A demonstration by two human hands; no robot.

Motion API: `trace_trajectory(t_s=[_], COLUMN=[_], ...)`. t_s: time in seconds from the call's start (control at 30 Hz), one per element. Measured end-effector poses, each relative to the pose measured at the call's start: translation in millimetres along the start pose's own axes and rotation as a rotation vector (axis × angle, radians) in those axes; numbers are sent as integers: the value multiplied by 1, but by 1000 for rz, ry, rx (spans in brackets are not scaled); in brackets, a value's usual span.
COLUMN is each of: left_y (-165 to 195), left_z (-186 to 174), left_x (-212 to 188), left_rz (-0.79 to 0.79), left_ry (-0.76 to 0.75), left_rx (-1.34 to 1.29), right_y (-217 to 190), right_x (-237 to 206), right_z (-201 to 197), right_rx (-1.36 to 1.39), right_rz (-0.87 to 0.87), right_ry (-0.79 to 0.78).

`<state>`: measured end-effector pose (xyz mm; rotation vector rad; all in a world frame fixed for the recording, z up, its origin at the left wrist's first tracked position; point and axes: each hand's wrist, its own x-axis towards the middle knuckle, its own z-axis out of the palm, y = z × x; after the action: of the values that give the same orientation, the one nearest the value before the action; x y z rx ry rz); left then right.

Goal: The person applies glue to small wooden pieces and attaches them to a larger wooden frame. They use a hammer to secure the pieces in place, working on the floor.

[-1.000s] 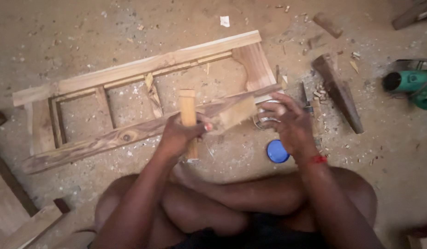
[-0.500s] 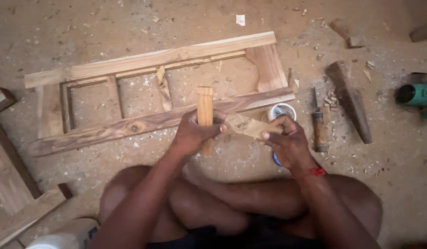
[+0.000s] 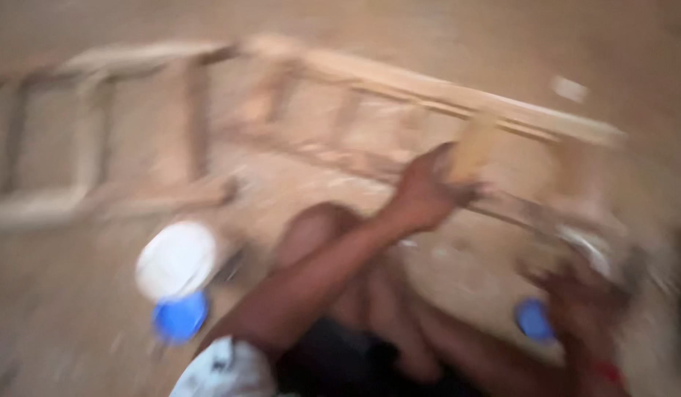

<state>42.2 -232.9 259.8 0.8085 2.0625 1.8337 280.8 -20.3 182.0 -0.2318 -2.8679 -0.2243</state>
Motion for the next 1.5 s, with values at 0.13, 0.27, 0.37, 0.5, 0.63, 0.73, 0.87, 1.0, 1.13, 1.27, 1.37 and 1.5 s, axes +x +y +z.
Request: trace_trajectory(t_s=[0.13,0.27,0.37,0.5,0.63,0.73,0.87,1.0,1.13,1.27,1.37,1.5], left_y=[30,51,61,61,41,26,16,8,-1,-9,-10,-5], left_z=[-137,-276,-345,-393,-409,-414,-419,-423,-429,-426,-417,-408], left_x=[-85,-190,-263,-336,-378,-393,-398,-400,-406,-402,-392,-383], left_rz=[-4,116,-238,-471,-574,-599,-594,-542,-531,-611,-432,-377], left_ry=[229,326,643,829,781,750,731,745,746,713,729,635], left_rx=[87,658,474,609,584,531,482,480,473,490,503,584], right_y=[-62,-167,-281,-426,-514,-546,-570,-581,-548,-503,-492,-489], right_x=[69,140,183,207,213,212,200,202,233,241,236,234], right_z=[-58,-114,-129,-139,-135,-119,-95,-91,-110,-117,-104,-85], right_rx=[824,739,934,773,558,403,398,431,657,848,923,1041], right_rz=[310,-378,-565,-850,-1062,-1171,-1222,-1269,-1216,-910,-232,-46], right_ry=[-226,-8,-46,-124,-149,-131,-62,-134,-155,-204,-766,-946])
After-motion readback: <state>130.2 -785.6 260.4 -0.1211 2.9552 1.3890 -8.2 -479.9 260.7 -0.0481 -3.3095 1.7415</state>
